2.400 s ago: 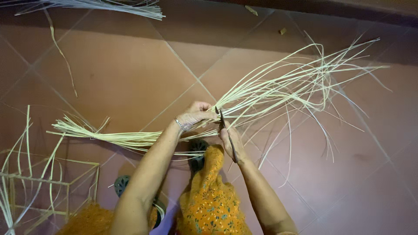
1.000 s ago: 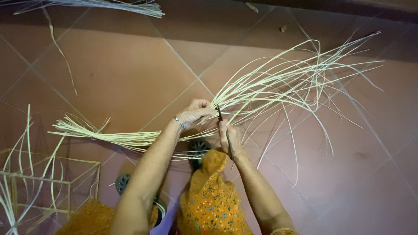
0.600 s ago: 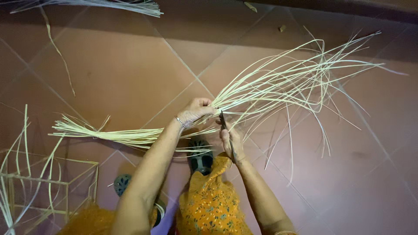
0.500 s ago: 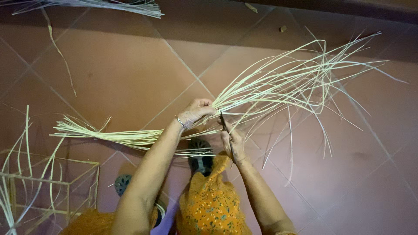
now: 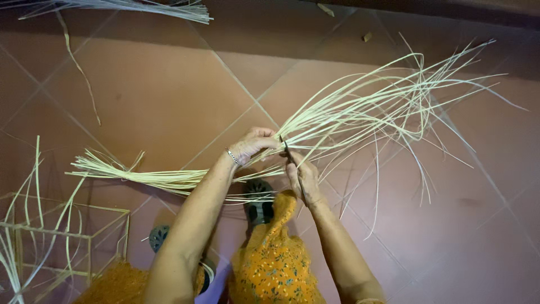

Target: The person sits on the floor and repeatedly gathers bundles of straw, aligns them, and trims the ends with scissors. The person also places trimmed pieces aside and continues cutting additional bundles.

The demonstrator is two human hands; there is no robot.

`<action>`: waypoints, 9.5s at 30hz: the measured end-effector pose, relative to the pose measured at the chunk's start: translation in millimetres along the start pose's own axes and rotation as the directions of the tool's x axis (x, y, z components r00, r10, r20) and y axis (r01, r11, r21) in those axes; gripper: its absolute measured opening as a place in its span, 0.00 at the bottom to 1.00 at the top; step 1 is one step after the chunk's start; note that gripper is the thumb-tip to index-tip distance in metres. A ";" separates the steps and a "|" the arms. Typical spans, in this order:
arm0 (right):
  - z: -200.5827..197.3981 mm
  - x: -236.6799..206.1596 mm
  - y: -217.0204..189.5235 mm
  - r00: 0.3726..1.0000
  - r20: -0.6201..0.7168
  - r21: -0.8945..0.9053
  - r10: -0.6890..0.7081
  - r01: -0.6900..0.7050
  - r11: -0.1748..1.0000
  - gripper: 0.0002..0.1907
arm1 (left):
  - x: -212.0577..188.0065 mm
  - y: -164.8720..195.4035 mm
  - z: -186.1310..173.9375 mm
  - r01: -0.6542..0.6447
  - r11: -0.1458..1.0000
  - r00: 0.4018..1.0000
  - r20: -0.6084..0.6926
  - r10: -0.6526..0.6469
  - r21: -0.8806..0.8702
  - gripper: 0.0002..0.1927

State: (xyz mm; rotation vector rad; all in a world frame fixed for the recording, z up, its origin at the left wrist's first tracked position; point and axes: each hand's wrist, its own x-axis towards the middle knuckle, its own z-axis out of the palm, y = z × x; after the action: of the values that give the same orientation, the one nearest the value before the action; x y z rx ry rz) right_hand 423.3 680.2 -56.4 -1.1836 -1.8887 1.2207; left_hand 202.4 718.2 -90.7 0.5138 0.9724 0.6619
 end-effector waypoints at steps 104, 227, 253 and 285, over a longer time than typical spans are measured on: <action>-3.6 -6.7 -7.3 0.979 0.099 -0.287 0.181 -0.146 0.947 0.16 | -4.0 -7.4 0.5 -0.081 0.994 0.997 -0.004 0.081 -0.076 0.08; 2.6 15.8 -0.5 0.971 0.085 -0.339 0.221 -0.181 0.923 0.18 | -15.5 -8.8 10.3 -0.118 0.952 0.965 -0.193 0.177 0.283 0.10; 17.4 16.7 19.7 0.990 -0.009 -0.284 0.142 -0.139 0.949 0.21 | -13.0 -4.9 12.5 -0.185 0.872 0.931 -0.202 0.302 0.453 0.14; -34.4 -167.1 60.6 0.352 0.502 -0.151 0.790 -0.864 0.480 0.31 | -91.7 29.8 -91.9 0.489 0.145 0.869 -0.495 0.008 0.860 0.74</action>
State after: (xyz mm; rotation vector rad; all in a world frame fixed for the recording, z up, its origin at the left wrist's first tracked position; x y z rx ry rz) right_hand 545.4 553.7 -99.8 -2.0174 -1.3966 2.4005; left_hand 77.3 683.2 -61.4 1.3858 1.8334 -0.3702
